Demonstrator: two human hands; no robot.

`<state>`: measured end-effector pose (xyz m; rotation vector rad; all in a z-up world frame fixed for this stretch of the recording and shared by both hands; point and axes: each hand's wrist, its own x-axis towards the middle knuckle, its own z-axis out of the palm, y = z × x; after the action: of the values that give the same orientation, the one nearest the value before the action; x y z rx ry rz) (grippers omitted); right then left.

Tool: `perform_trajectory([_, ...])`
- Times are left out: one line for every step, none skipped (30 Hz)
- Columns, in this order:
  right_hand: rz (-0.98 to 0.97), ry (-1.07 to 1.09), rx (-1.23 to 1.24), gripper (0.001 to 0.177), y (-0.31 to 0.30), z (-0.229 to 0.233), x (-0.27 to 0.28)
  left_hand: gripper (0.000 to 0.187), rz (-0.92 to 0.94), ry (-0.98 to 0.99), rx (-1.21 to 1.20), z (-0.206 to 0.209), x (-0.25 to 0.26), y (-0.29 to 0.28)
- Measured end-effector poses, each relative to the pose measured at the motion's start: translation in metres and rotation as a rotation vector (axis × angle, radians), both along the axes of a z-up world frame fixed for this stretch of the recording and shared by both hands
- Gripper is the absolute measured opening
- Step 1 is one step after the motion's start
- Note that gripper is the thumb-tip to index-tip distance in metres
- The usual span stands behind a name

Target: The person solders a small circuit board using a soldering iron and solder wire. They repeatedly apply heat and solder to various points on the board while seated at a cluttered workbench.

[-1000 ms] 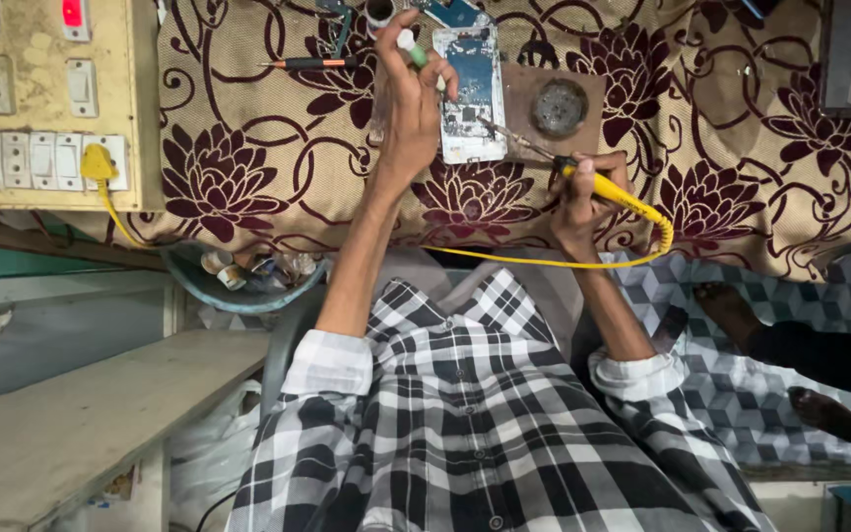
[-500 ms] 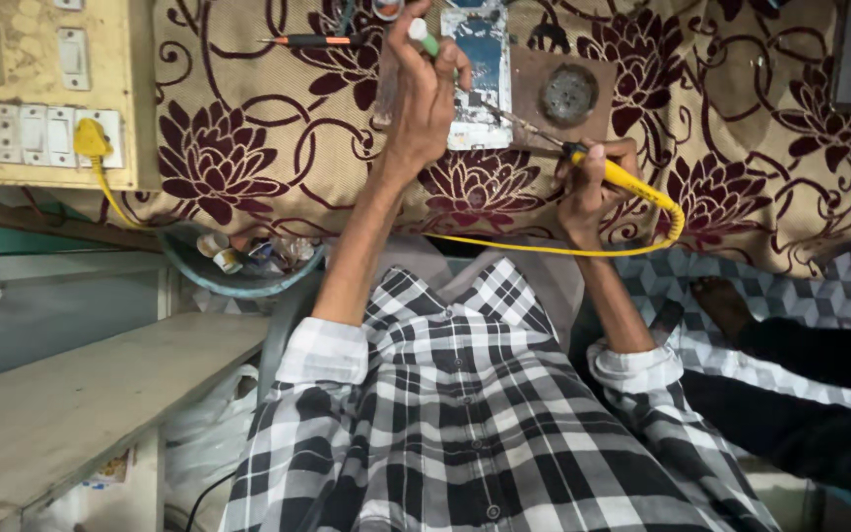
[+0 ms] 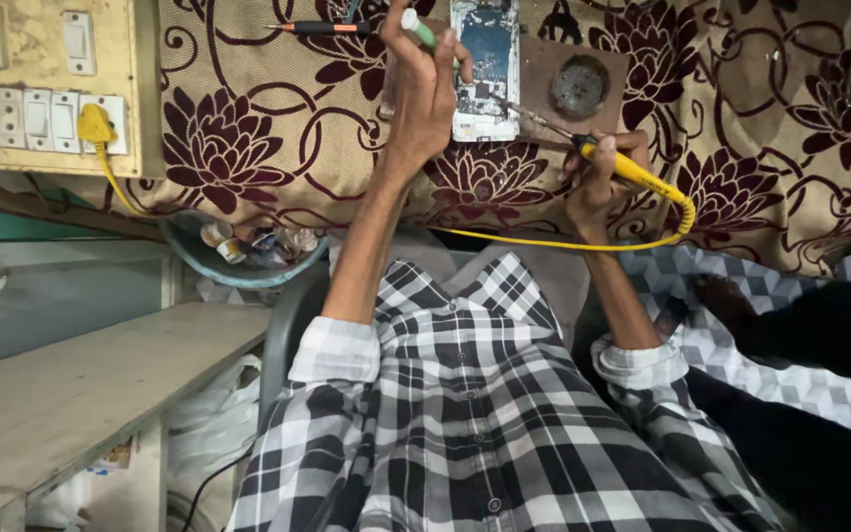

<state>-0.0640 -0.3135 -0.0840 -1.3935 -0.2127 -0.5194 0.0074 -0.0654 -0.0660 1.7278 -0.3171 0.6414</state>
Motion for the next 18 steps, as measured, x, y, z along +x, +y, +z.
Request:
perform_trajectory([-0.008,-0.003,-0.018,0.028,-0.001,0.000,0.000,0.049,0.004,0.035,-0.021,-0.003,0.002,-0.001])
perform_trajectory([-0.016,-0.006,-0.036,0.028,-0.002,-0.001,0.000,0.050,0.009,0.071,-0.041,-0.007,0.004,-0.003])
perform_trajectory([-0.024,-0.011,-0.052,0.028,-0.002,-0.001,0.001,0.050,0.006,0.029,-0.019,-0.010,0.007,-0.003])
perform_trajectory([-0.015,-0.016,-0.039,0.028,-0.002,-0.001,0.002,0.050,0.004,-0.014,0.004,-0.012,0.009,-0.002])
perform_trajectory([-0.006,-0.019,-0.027,0.028,-0.002,-0.001,0.003,0.050,0.001,-0.054,0.026,-0.014,0.009,-0.002])
perform_trajectory([0.003,-0.023,-0.014,0.028,-0.002,-0.001,0.003,0.048,0.003,-0.036,0.011,-0.015,0.010,-0.001])
perform_trajectory([0.008,-0.006,-0.002,0.027,-0.002,-0.001,0.002,0.047,0.004,-0.018,-0.005,-0.014,0.011,-0.002])
perform_trajectory([0.014,0.010,0.010,0.026,-0.002,-0.001,0.001,0.045,0.006,0.000,-0.021,-0.013,0.010,-0.002])
perform_trajectory([0.018,0.025,0.023,0.026,-0.003,-0.002,0.001,0.047,0.010,0.028,-0.038,-0.012,0.008,-0.002])
perform_trajectory([0.014,0.045,0.036,0.024,-0.004,-0.003,0.000,0.049,0.015,0.057,-0.055,-0.010,0.005,-0.003])
perform_trajectory([0.015,0.064,0.048,0.023,-0.005,-0.004,-0.001,0.051,0.023,0.085,-0.072,-0.008,0.003,-0.004])
perform_trajectory([0.015,0.083,0.060,0.022,-0.007,-0.006,-0.003,0.051,0.036,0.092,-0.065,-0.006,-0.001,-0.006])
perform_trajectory([0.014,0.067,0.073,0.022,-0.004,-0.007,0.002,0.050,0.050,0.083,-0.050,-0.001,0.001,-0.002])
perform_trajectory([0.014,0.051,0.085,0.022,-0.002,-0.009,0.006,0.050,0.064,0.075,-0.035,0.005,0.002,0.002])
perform_trajectory([0.012,0.039,0.089,0.023,-0.006,-0.011,0.010,0.049,0.101,0.059,0.004,0.009,0.002,0.001])
perform_trajectory([0.012,0.057,0.116,0.022,-0.008,-0.013,0.008,0.047,0.138,0.044,0.042,0.013,-0.002,0.001])
perform_trajectory([0.011,0.071,0.143,0.021,-0.010,-0.016,0.004,0.046,0.176,0.024,0.079,0.017,-0.007,0.000])
perform_trajectory([0.011,0.084,0.171,0.021,-0.011,-0.018,0.003,0.047,0.161,0.036,0.042,0.022,-0.011,-0.002])
